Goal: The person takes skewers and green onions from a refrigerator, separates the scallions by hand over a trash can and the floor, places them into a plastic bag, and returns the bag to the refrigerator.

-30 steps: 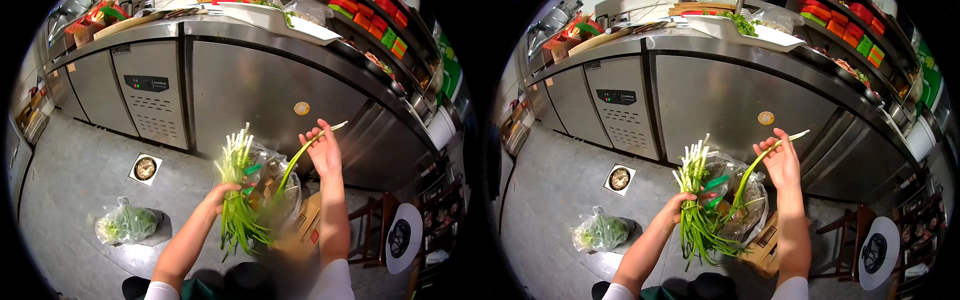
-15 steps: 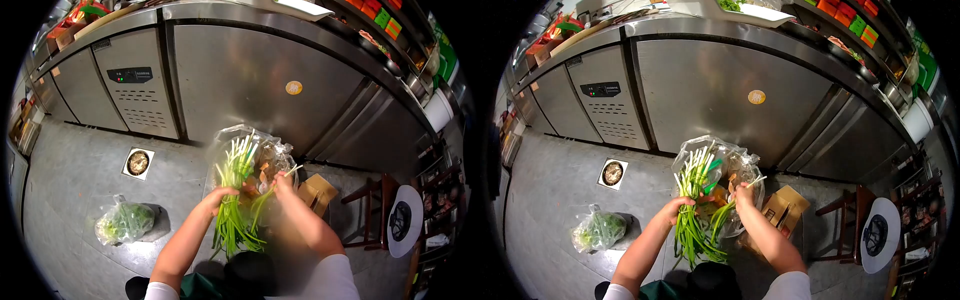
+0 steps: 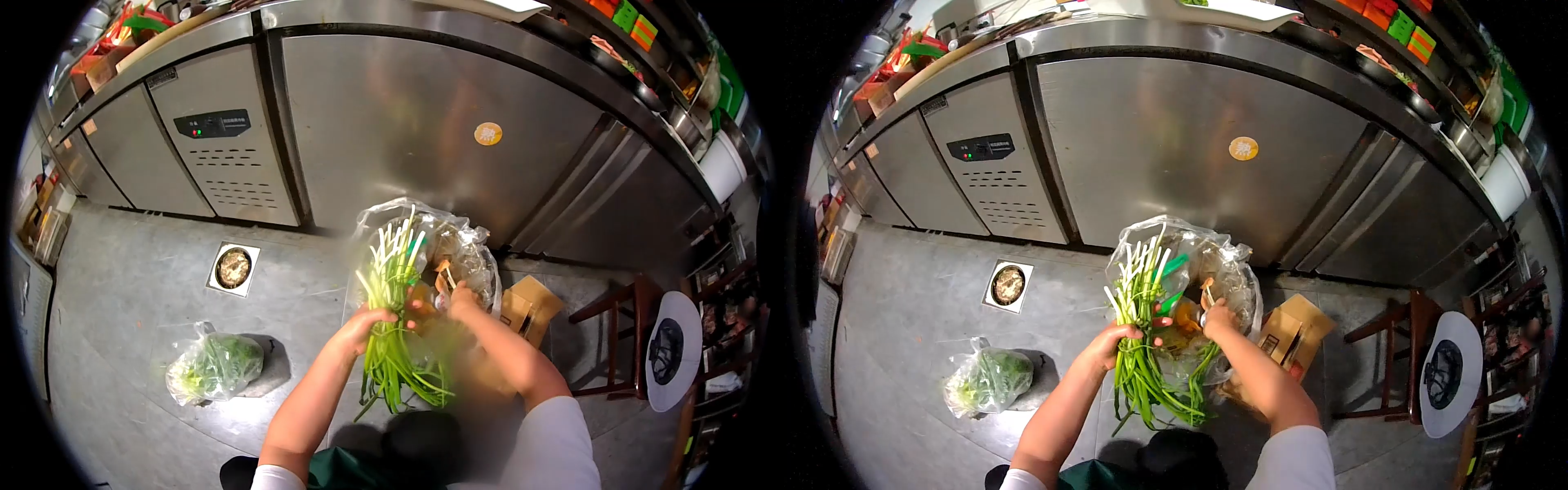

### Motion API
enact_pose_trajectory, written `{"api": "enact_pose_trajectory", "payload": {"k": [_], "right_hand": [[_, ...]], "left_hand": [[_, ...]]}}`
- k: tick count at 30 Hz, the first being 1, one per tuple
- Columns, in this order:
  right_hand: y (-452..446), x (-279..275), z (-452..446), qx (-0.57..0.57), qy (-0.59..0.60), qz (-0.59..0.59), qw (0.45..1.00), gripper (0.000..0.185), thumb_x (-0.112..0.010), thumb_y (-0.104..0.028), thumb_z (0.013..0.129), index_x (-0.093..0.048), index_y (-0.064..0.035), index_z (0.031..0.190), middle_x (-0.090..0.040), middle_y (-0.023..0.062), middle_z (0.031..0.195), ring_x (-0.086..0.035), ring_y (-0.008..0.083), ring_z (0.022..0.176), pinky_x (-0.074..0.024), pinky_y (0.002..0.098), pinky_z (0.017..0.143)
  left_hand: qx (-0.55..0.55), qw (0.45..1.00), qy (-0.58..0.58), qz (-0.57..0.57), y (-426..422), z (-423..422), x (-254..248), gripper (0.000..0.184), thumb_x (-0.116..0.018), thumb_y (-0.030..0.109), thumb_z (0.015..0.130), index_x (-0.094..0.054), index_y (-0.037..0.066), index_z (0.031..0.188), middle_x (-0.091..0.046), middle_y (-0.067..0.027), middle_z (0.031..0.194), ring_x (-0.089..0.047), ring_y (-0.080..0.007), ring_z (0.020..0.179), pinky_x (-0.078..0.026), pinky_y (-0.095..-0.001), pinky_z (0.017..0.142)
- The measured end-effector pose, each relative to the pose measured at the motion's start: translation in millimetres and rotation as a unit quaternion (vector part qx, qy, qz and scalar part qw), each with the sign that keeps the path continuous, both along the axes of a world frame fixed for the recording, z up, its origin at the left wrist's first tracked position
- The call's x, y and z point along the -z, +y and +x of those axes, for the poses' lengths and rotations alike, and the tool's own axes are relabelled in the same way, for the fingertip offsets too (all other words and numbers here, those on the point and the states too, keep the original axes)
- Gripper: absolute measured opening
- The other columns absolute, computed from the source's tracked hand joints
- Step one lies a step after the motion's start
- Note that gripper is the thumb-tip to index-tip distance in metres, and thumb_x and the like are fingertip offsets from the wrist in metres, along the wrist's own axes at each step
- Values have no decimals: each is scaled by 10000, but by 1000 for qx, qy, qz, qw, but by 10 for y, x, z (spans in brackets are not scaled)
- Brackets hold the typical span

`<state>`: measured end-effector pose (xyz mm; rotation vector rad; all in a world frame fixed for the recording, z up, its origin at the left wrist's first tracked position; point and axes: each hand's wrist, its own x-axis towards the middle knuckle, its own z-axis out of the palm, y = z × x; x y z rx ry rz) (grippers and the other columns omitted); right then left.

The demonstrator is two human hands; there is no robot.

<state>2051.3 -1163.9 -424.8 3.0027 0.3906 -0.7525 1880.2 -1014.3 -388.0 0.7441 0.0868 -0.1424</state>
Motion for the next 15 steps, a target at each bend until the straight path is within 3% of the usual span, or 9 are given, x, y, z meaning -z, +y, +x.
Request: {"api": "enact_pose_trajectory", "payload": {"k": [2, 3, 4, 6, 8, 9, 10, 13, 15], "right_hand": [[-22, -300, -1, 44, 11, 143, 989, 365, -534, -109, 774, -365, -1, 1079, -535, 222, 1020, -563, 306, 916, -476, 385, 692], [-78, 229, 276, 46, -25, 316, 947, 384, -572, -135, 748, -388, -29, 1068, -552, 181, 929, -587, 270, 788, -487, 351, 644], [-8, -260, 111, 140, 113, 475, 862, 308, -534, -81, 757, -418, -47, 1040, -529, 110, 766, -556, 200, 610, -479, 327, 540], [50, -772, -144, 235, 259, 688, 636, 228, -525, -55, 773, -454, -60, 990, -470, 45, 649, -489, 137, 511, -440, 306, 448], [51, -1114, -297, 71, 257, 713, 648, 275, -477, -58, 812, -424, -56, 1082, -442, 3, 661, -436, 75, 516, -354, 204, 430], [155, -1324, -456, 10, 138, 664, 735, 323, -550, -94, 798, -426, -71, 1096, -443, -18, 664, -381, 32, 480, -303, 170, 392], [217, -1198, -417, -163, 14, 661, 733, 370, -625, -189, 762, -462, -84, 1078, -456, -5, 673, -442, 58, 508, -375, 166, 370], [296, -1580, -700, -106, 94, 528, 837, 436, -709, -143, 673, -483, -7, 1020, -465, 13, 682, -474, 80, 543, -414, 209, 373], [342, -1516, -621, -101, 153, 515, 837, 394, -708, -135, 674, -494, 7, 974, -466, 14, 671, -472, 78, 534, -404, 207, 359]], "left_hand": [[-18, 999, -4, -35, -12, -26, -202, 598, -455, 2, 653, -342, -4, 1240, -529, -170, 1084, -559, -288, 914, -459, -366, 803], [-15, 999, -12, -50, 2, 2, -169, 615, -443, -2, 649, -318, -8, 1252, -526, -183, 1080, -548, -303, 958, -451, -380, 830], [-16, 999, -14, -50, 14, 15, -172, 615, -443, -2, 649, -318, -8, 1252, -526, -183, 1080, -548, -303, 958, -451, -380, 830], [2, 999, 7, -31, 49, 55, -198, 679, -470, 31, 635, -282, 32, 1287, -485, -174, 1128, -517, -342, 1008, -407, -419, 880], [-2, 1000, 8, -19, 42, 90, -254, 657, -460, 14, 636, -296, 26, 1272, -494, -174, 1096, -507, -359, 1021, -415, -426, 875], [-4, 1000, 10, -10, 35, 111, -271, 631, -458, 6, 637, -316, 21, 1252, -499, -171, 1073, -506, -358, 1024, -429, -417, 858], [-7, 1000, 12, -1, 27, 123, -296, 607, -455, -2, 638, -337, 16, 1232, -503, -168, 1051, -505, -356, 1026, -443, -408, 842], [-9, 1000, 26, 6, 9, 79, -493, 552, -458, -8, 651, -355, -8, 1194, -510, -177, 1045, -530, -340, 988, -470, -400, 810], [-22, 1000, 21, -6, -11, 50, -575, 522, -454, 7, 686, -347, -39, 1195, -517, -208, 1055, -548, -306, 955, -451, -406, 849]]}}
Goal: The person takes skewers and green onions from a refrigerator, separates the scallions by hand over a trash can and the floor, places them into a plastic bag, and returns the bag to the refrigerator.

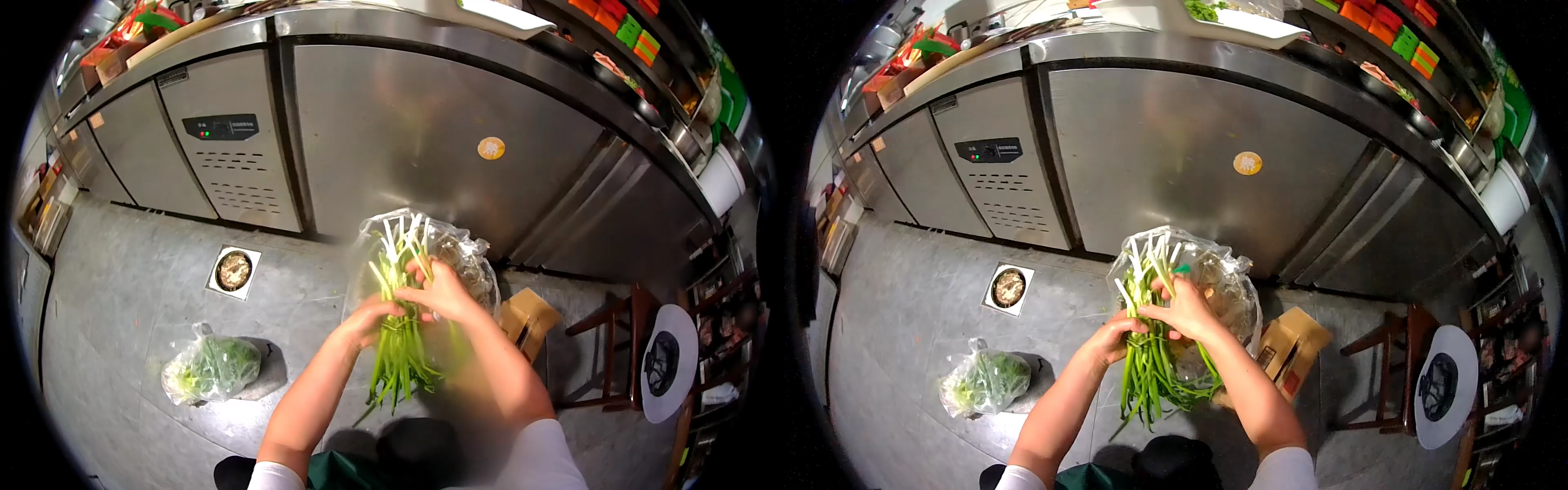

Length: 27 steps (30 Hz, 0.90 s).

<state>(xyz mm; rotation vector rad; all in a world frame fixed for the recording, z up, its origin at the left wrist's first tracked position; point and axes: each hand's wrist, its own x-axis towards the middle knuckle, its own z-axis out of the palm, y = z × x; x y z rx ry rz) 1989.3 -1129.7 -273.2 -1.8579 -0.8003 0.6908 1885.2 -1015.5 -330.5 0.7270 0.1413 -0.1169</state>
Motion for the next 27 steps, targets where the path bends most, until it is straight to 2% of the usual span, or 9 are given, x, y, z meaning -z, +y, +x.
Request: {"api": "enact_pose_trajectory", "payload": {"k": [3, 4, 10, 15, 19, 22, 24, 25, 27], "right_hand": [[45, 10, 117, -91, 75, 7, 993, 217, -713, -155, 676, -548, -27, 737, -495, -11, 617, -448, 56, 524, -366, 202, 432], [43, -63, 157, -103, 48, -9, 993, 214, -717, -157, 672, -545, -36, 711, -504, -12, 606, -446, 54, 525, -357, 203, 446], [35, -194, 405, -259, -20, -70, 963, 245, -731, -163, 660, -507, -67, 686, -485, -27, 595, -412, 42, 485, -317, 196, 423], [-16, -383, 537, 19, 46, 79, 996, 222, -663, -147, 730, -456, -83, 679, -417, -38, 545, -366, 42, 430, -273, 182, 359], [-248, -484, 796, 137, 54, 214, 966, 200, -623, -90, 762, -432, -81, 701, -400, -32, 532, -295, 21, 373, -208, 176, 327], [-399, -520, 843, 168, 64, 231, 956, 228, -631, -83, 752, -414, -84, 680, -422, -24, 539, -292, 10, 369, -205, 170, 327], [-451, -348, 864, 116, -36, 17, 992, 246, -699, -157, 691, -510, -17, 763, -525, 29, 608, -447, 81, 446, -353, 219, 397], [-462, -225, 853, 62, -88, -107, 988, 301, -720, -187, 668, -547, 9, 816, -561, 51, 636, -509, 118, 492, -416, 254, 442], [-417, -66, 683, 22, -254, -220, 942, 406, -727, -227, 655, -570, 24, 933, -608, 85, 693, -590, 183, 625, -472, 301, 581]], "left_hand": [[23, 997, -55, -56, 59, 13, 179, 511, -480, 24, 707, -353, -33, 1199, -515, -199, 1067, -555, -302, 939, -456, -399, 836], [16, 997, -60, -51, 68, -13, 206, 520, -551, 45, 711, -376, -16, 1196, -531, -178, 1056, -566, -284, 914, -462, -381, 817], [20, 998, -38, 36, 143, -85, 312, 613, -638, 70, 656, -368, 9, 1203, -545, -171, 993, -581, -284, 830, -478, -381, 775], [10, 996, -37, 84, 214, -115, 359, 638, -654, 72, 639, -366, -2, 1203, -563, -147, 953, -574, -264, 803, -467, -359, 766], [-21, 998, -45, 30, 315, -229, 358, 648, -613, 34, 664, -299, -7, 1229, -566, -135, 965, -566, -309, 898, -421, -380, 848], [-45, 998, -45, 28, 386, -307, 334, 627, -540, -9, 664, -283, 2, 1236, -565, -137, 966, -552, -334, 943, -395, -402, 881], [-50, 997, -58, 27, 408, -295, 382, 636, -485, -31, 638, -290, 12, 1242, -557, -150, 982, -540, -345, 963, -409, -400, 867], [-49, 997, -59, 26, 407, -296, 368, 636, -485, -31, 638, -290, 12, 1242, -557, -150, 982, -540, -345, 963, -409, -400, 867], [-39, 997, -43, 45, 400, -276, 300, 655, -493, -29, 622, -297, 8, 1246, -547, -156, 1007, -538, -337, 971, -438, -373, 832]]}}
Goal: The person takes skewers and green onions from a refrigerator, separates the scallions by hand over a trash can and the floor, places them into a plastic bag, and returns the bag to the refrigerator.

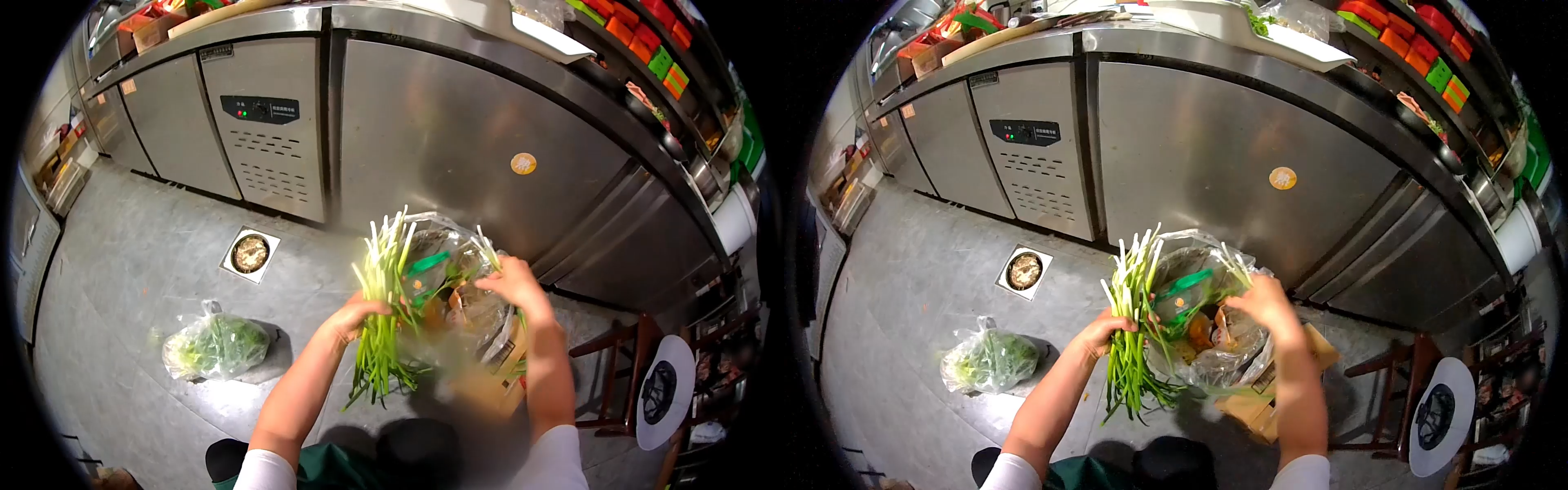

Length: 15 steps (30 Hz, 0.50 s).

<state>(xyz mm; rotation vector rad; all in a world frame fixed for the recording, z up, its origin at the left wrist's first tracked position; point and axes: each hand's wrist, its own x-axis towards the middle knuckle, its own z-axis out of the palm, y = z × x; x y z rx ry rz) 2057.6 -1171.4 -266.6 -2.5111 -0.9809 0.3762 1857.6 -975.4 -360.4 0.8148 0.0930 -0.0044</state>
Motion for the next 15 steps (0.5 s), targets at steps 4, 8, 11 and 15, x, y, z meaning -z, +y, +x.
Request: {"api": "enact_pose_trajectory", "payload": {"k": [4, 8, 11, 15], "right_hand": [[343, 149, -337, 53, 227, 281, 931, 376, -634, -226, 769, -554, 40, 1022, -619, 66, 697, -569, 113, 553, -445, 242, 517], [562, 92, -465, -9, 443, 378, 813, 151, -502, -190, 867, -491, -39, 863, -533, 3, 698, -298, 15, 401, -240, 162, 372], [661, 152, -468, 40, 357, 482, 799, 189, -446, -239, 892, -463, -55, 853, -545, 52, 752, -368, 58, 467, -313, 199, 426], [662, 205, -535, 75, 392, 511, 761, 213, -433, -282, 894, -421, -76, 942, -477, 38, 745, -382, 86, 493, -338, 230, 450]], "left_hand": [[2, 1000, -6, 24, -114, 68, -152, 675, -497, -27, 610, -296, 5, 1253, -539, -158, 1023, -541, -318, 973, -465, -352, 790], [9, 997, -27, 71, -197, 127, -162, 615, -511, -20, 618, -355, -9, 1213, -534, -152, 1064, -555, -266, 947, -461, -335, 790], [-37, 994, -25, 99, -243, 152, -245, 554, -528, -11, 635, -405, -15, 1176, -535, -142, 1080, -569, -222, 907, -451, -312, 800], [-91, 988, -11, 124, -305, 202, -239, 419, -579, 21, 689, -471, -15, 1092, -571, -100, 976, -572, -175, 810, -459, -287, 742]]}}
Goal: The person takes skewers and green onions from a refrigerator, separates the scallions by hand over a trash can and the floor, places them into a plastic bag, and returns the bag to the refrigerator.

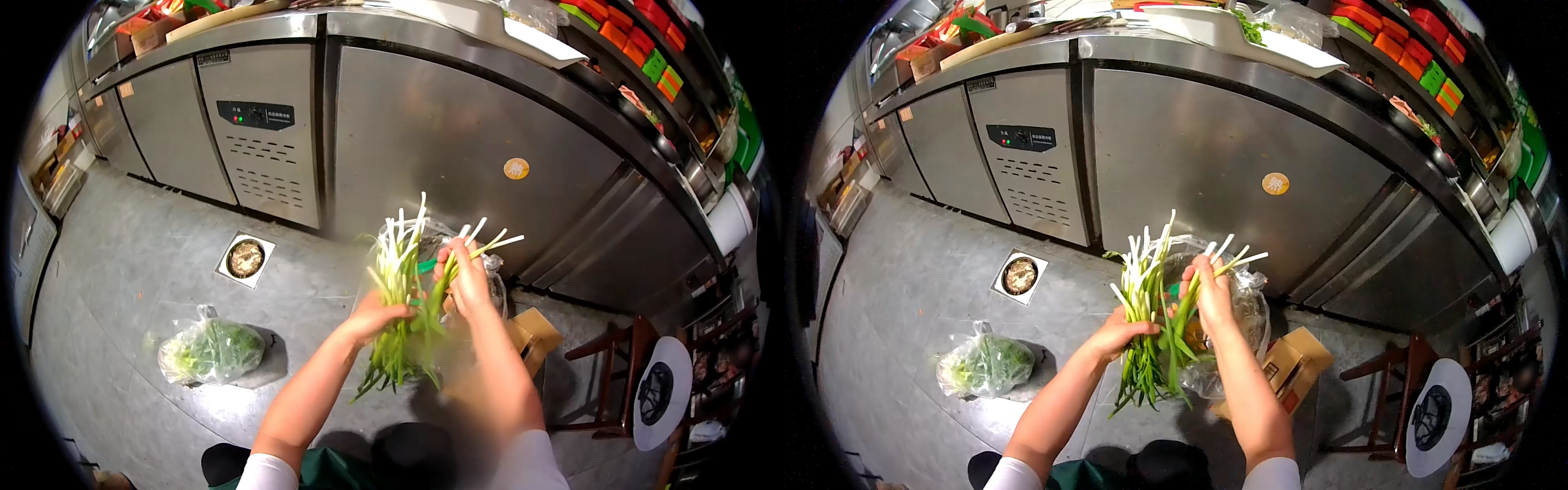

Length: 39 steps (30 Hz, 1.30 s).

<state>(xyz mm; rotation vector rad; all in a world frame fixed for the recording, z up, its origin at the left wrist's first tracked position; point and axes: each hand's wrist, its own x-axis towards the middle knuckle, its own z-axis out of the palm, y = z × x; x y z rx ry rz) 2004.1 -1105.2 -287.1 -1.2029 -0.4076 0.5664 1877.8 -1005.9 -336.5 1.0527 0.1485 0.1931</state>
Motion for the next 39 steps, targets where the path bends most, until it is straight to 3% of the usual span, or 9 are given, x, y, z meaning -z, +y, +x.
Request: {"api": "enact_pose_trajectory", "payload": {"k": [3, 7, 11, 12, 17, 19, 27, 35, 39], "right_hand": [[26, -31, -120, -56, -5, -55, 997, 357, -593, -256, 807, -425, -47, 1043, -425, -12, 715, -363, 54, 494, -304, 199, 439], [-22, -73, -66, -104, -35, -144, 984, 203, -661, -124, 739, -527, -54, 874, -502, -20, 690, -420, 36, 536, -306, 181, 439], [-32, 109, -24, 1, 60, 9, 998, 198, -583, -181, 810, -528, -41, 939, -542, -12, 760, -478, 48, 604, -358, 170, 513], [-30, 122, -39, 1, 104, 67, 992, 272, -596, -189, 802, -506, -30, 1003, -557, 33, 888, -524, 96, 784, -412, 214, 676], [-60, 167, -144, -47, 6, 29, 998, 321, -630, -136, 770, -509, -18, 1042, -562, 51, 972, -526, 122, 891, -402, 259, 784], [-61, 175, -111, 28, 73, 39, 996, 303, -617, -123, 779, -519, -15, 1044, -566, 50, 975, -527, 116, 884, -402, 251, 777], [-98, 37, -142, 26, 114, 135, 984, 241, -499, -111, 850, -480, 1, 1063, -566, 118, 999, -546, 167, 905, -419, 279, 810], [-147, 3, -56, 76, 40, 110, 990, 220, -557, -82, 805, -491, -14, 1004, -594, 114, 900, -569, 166, 816, -448, 276, 722], [-281, -94, 79, 94, 93, 147, 980, 248, -564, -96, 797, -461, -8, 1005, -591, 122, 787, -572, 188, 786, -476, 318, 719]], "left_hand": [[-10, 997, 36, 71, -88, 56, -53, 340, -668, 145, 726, -525, -3, 997, -574, -60, 892, -554, -129, 752, -455, -259, 664], [-25, 993, 27, 114, -148, 100, -90, 445, -663, 164, 743, -449, 1, 1097, -546, -71, 982, -522, -138, 879, -443, -273, 760], [-117, 987, -12, 112, -137, 205, -36, 474, -591, 165, 808, -359, 17, 1193, -516, -79, 1057, -490, -149, 954, -423, -284, 818], [-128, 986, 1, 109, -156, 225, -44, 404, -534, 173, 845, -379, 16, 1184, -516, -83, 1059, -484, -136, 951, -417, -270, 809], [-163, 937, 21, 308, -216, 320, -26, 373, -555, 153, 828, -426, -1, 1142, -529, -83, 1039, -482, -112, 930, -404, -252, 794], [-183, 915, 11, 359, -235, 353, 48, 370, -584, 127, 801, -447, -7, 1118, -544, -78, 1012, -495, -118, 908, -405, -253, 795], [-296, 945, 0, 136, -314, 390, -302, 187, -565, 125, 817, -581, -14, 940, -607, -44, 850, -538, -74, 743, -441, -208, 642], [-224, 950, 71, 207, -307, 358, -497, 204, -519, 181, 853, -554, 6, 953, -595, -38, 806, -507, -56, 648, -412, -195, 567], [-308, 949, -59, -35, -127, 274, -567, 167, -493, 231, 868, -497, 67, 838, -527, -15, 702, -502, -117, 632, -413, -244, 587]]}}
